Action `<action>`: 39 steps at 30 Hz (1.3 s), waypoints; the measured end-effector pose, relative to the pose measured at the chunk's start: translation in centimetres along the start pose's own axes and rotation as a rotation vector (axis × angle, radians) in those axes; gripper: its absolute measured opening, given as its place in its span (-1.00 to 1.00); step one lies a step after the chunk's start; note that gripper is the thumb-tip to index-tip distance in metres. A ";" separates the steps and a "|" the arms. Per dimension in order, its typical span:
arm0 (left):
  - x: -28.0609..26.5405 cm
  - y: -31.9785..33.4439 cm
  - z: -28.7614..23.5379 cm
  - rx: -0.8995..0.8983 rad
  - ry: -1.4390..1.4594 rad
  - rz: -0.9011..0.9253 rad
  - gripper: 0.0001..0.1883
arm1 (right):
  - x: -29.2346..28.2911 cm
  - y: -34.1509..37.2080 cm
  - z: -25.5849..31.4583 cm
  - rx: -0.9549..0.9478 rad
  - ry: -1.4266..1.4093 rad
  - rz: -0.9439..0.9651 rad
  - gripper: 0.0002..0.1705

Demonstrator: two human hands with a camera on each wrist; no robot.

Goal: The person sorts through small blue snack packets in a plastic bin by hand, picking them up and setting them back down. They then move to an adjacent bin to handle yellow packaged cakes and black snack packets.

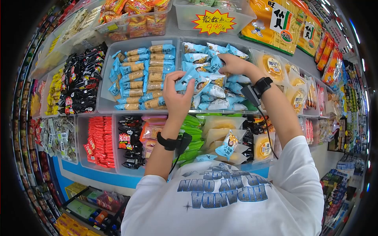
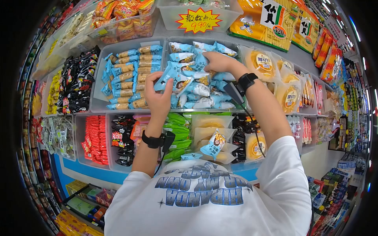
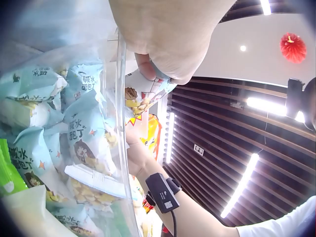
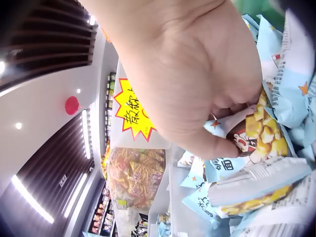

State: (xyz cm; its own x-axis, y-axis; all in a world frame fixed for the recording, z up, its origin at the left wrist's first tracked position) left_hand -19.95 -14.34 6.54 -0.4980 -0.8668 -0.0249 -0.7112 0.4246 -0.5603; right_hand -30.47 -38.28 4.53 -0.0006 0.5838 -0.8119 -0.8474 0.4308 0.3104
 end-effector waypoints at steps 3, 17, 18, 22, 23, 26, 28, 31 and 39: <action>0.0 -0.1 -0.2 0.009 -0.024 -0.006 -0.70 | -0.1 -0.3 1.8 -0.159 0.233 -0.104 -0.45; 0.0 -0.1 -0.4 -0.010 -0.019 0.011 -0.73 | 1.9 -0.3 3.1 -0.155 0.551 -0.535 -0.39; 0.0 -0.1 -0.5 -0.001 -0.027 0.014 -0.73 | 1.9 -0.1 3.2 -0.154 0.476 -0.520 -0.41; 0.0 -0.1 -0.3 -0.009 -0.013 0.013 -0.74 | -0.1 0.7 3.9 -0.131 0.216 -0.630 -0.46; 0.1 -0.1 -0.3 -0.005 -0.009 0.010 -0.74 | -0.6 0.8 4.6 -0.230 0.156 -0.648 -0.52; 0.1 -0.1 -0.3 0.001 -0.014 0.010 -0.74 | 0.6 -0.2 5.6 -0.378 0.170 -0.555 -0.64; 0.2 0.0 -0.3 0.005 -0.021 0.020 -0.74 | 2.5 -1.6 5.6 -0.288 0.313 -0.352 -0.68; 0.2 0.0 -0.2 0.003 -0.026 0.017 -0.74 | 3.1 -3.7 4.9 -0.114 0.461 -0.181 -0.69; 0.1 0.0 -0.2 -0.017 -0.026 0.001 -0.72 | 5.2 -3.9 6.1 -0.096 0.524 -0.032 -0.67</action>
State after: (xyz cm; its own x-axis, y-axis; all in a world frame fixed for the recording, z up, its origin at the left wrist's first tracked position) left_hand -20.10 -14.41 6.66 -0.4857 -0.8728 -0.0472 -0.7192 0.4298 -0.5459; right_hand -23.89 -32.74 2.11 -0.2185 0.1384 -0.9660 -0.8961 0.3635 0.2548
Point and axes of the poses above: each hand's wrist, its own y-axis away from the middle knuckle, its own x-axis out of the palm, z = x × y, the point moved 6 cm from there along -y, towards the middle knuckle, and after that the axes turned 4 degrees about -z, right-handed, at the moved point
